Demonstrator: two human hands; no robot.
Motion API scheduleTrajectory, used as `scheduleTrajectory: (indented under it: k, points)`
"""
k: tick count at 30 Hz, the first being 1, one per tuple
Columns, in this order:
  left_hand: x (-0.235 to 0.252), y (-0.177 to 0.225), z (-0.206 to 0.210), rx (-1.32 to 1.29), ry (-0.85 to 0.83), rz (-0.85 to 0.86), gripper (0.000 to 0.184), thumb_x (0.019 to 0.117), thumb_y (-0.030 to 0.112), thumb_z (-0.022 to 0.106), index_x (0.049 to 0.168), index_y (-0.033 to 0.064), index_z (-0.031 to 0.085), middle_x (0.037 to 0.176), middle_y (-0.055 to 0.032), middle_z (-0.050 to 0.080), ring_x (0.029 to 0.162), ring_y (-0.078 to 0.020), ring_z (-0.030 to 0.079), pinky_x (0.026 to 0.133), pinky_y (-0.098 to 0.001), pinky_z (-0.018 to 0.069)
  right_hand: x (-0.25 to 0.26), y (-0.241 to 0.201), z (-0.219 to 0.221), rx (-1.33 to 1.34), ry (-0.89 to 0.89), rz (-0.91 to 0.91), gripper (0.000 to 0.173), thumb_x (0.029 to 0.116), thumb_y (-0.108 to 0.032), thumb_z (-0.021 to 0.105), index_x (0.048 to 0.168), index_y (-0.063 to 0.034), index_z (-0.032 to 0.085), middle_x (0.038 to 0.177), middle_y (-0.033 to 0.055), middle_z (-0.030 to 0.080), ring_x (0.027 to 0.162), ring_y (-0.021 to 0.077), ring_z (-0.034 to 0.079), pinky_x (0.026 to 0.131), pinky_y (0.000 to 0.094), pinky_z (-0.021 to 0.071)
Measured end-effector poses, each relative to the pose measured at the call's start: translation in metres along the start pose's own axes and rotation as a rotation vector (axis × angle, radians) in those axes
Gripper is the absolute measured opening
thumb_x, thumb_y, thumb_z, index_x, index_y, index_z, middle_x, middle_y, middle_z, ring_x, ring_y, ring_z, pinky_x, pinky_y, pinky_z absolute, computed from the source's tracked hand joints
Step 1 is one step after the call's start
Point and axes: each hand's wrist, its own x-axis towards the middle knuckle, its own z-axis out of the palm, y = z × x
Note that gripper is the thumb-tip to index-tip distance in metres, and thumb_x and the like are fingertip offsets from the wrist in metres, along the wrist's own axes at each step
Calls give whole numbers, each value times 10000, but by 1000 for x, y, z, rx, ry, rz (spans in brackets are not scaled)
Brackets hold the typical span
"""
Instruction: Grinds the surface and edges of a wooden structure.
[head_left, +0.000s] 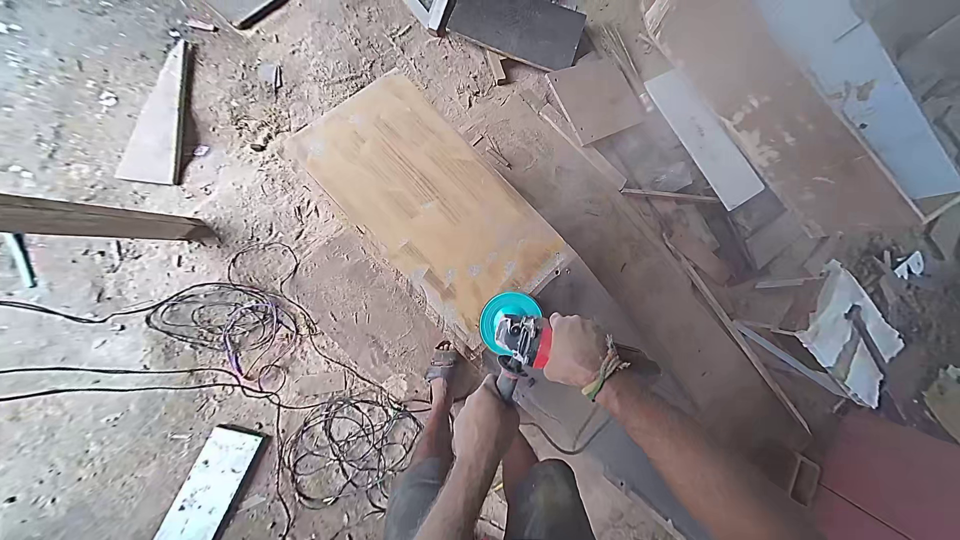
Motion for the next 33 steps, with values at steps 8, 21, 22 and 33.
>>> scheduleTrajectory:
  k: [8,21,22,33]
  points:
    - [1,41,-8,71,-116,44,320,898,329,655,1184,185,658,1053,-93,750,988,-302,739,794,-560,590,5,37,-10,28,-20,105,648,731,-341,822,1271,-47,619,1180,181,704,1116,353,700,886,555,582]
    - [13,81,-30,75,-193,135,297,883,272,642,1155,155,649,1048,-99,740,992,-299,734,775,-552,586,15,61,-36,9,28,173,656,722,-346,853,1259,-42,631,1178,187,704,1128,354,694,909,556,570]
    - [13,83,-30,79,-198,140,300,879,271,643,1156,158,650,1054,-98,741,996,-299,735,776,-554,587,15,63,-37,10,33,178,659,721,-349,854,1261,-44,632,1177,188,705,1126,353,696,909,559,571]
    - [20,104,-45,123,-177,210,304,846,259,657,1127,144,655,1061,-100,738,1012,-299,729,774,-562,583,23,79,-44,83,101,229,670,692,-332,885,1248,-44,646,1190,193,700,1141,361,685,924,574,563]
